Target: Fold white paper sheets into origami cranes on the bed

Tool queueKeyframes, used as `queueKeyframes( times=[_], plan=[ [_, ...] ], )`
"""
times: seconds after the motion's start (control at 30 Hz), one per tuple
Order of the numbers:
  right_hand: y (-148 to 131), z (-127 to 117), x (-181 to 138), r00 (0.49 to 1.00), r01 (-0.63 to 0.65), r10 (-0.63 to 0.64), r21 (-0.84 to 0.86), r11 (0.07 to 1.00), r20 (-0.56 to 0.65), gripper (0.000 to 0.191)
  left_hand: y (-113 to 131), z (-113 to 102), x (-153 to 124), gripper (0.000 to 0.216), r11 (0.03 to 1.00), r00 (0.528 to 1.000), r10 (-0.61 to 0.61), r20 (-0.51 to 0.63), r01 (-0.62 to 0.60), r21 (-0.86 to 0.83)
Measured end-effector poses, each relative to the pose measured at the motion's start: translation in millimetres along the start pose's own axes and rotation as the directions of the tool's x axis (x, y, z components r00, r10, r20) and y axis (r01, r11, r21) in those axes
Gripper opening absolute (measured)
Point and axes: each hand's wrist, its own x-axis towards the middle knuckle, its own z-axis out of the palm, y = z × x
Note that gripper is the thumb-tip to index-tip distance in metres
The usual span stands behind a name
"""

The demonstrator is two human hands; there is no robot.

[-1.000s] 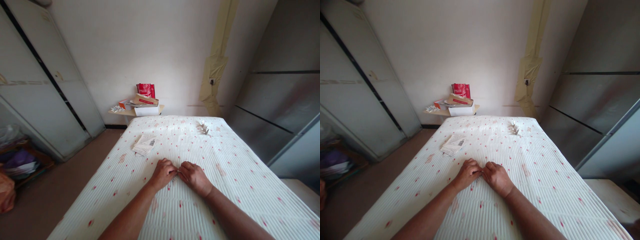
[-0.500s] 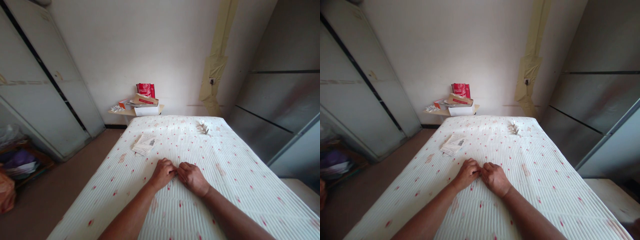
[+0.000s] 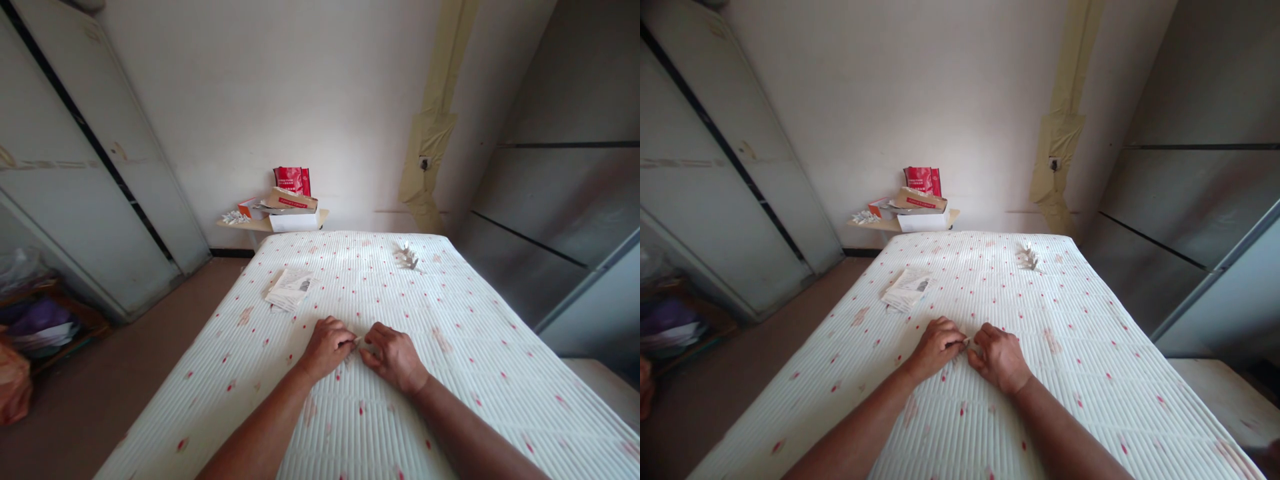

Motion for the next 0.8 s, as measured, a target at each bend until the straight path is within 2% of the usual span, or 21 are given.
queueKeyframes(
  times=[0.13,0.4,0.63,0.8],
  plan=[
    [2.0,-0.7,0.6,0.997,-0.071,0.072,0.062,0.996,-0.014,0.010,-1.1,1.4,-0.5,0.006,1.000,1.000,-0.005,-0.017,0.005,-0.009],
    [3.5,-1.4,1.7,0.988,-0.149,0.152,0.116,0.982,-0.011,0.008,-1.0,2.1,-2.1,0.025,0.997,0.997,-0.045,-0.057,0.042,-0.057],
    [5.0,0.2,2.1,0.988,-0.154,0.157,0.140,0.978,-0.009,0.006,-1.4,2.1,-2.9,0.036,0.993,0.993,-0.086,-0.075,0.079,-0.092],
    [4.0,-1.5,2.9,0.990,-0.084,0.109,0.259,0.962,-0.085,0.012,2.0,-0.4,-3.7,0.035,0.991,0.993,-0.101,-0.066,0.095,-0.090]
  ],
)
